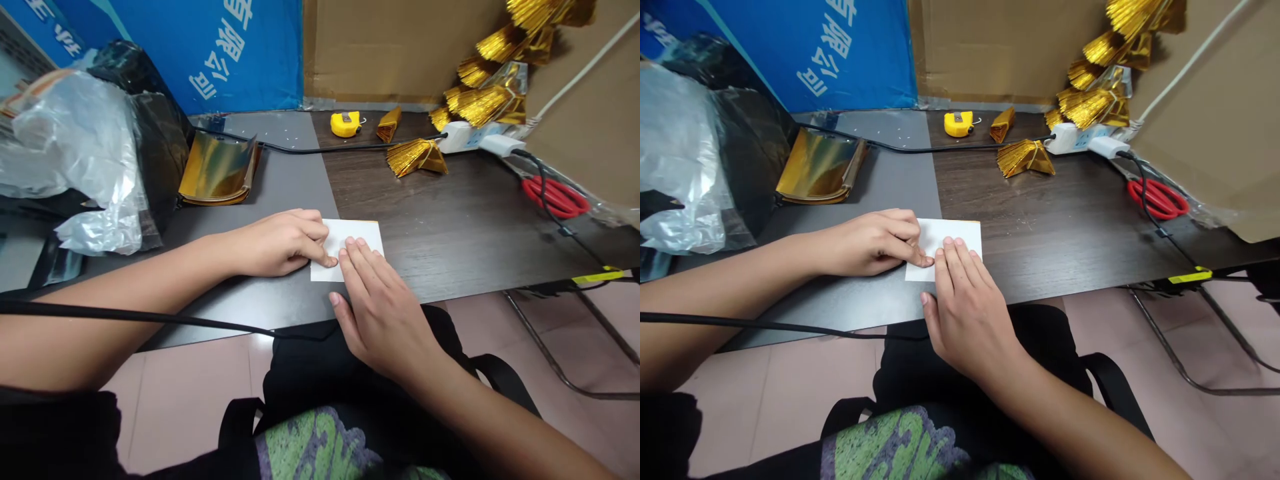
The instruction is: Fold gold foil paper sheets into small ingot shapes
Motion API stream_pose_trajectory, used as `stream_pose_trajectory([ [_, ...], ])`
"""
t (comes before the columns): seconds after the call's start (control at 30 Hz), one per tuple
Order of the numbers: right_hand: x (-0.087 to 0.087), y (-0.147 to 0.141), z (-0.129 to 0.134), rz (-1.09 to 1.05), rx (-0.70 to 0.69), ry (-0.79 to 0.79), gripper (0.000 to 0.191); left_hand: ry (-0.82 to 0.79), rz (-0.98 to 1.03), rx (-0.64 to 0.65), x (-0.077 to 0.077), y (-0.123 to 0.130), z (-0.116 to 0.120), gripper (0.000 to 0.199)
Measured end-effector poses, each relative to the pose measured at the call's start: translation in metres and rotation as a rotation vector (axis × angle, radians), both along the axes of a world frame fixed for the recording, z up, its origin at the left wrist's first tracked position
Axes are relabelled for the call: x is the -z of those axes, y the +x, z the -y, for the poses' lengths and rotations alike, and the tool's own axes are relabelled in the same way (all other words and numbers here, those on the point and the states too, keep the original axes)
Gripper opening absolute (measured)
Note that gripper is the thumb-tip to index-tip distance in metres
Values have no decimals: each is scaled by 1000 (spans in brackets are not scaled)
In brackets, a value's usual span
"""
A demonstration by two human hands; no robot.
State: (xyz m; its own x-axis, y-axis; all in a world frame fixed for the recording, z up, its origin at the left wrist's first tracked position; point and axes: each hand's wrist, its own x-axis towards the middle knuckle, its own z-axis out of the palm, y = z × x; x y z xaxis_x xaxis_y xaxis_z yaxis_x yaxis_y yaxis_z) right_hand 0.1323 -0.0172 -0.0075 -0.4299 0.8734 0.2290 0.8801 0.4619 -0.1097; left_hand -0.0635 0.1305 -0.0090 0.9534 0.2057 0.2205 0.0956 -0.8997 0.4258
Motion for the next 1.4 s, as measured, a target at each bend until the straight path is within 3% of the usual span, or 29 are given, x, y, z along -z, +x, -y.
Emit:
stream_pose_trajectory([
  [0.23,2,5,3,52,-15,-41,64,-88,184,-92,9,1,0,37],
  [0.53,3,5,3,55,-48,-16,59,-211,184,-37,15,2,-4,29],
  [0.87,4,10,5,72,-82,-88,59,-283,176,-74,13,0,-6,27],
  [1.4,0,-5,4,8,-89,-85,55,-424,112,-96,9,-2,-12,32],
])
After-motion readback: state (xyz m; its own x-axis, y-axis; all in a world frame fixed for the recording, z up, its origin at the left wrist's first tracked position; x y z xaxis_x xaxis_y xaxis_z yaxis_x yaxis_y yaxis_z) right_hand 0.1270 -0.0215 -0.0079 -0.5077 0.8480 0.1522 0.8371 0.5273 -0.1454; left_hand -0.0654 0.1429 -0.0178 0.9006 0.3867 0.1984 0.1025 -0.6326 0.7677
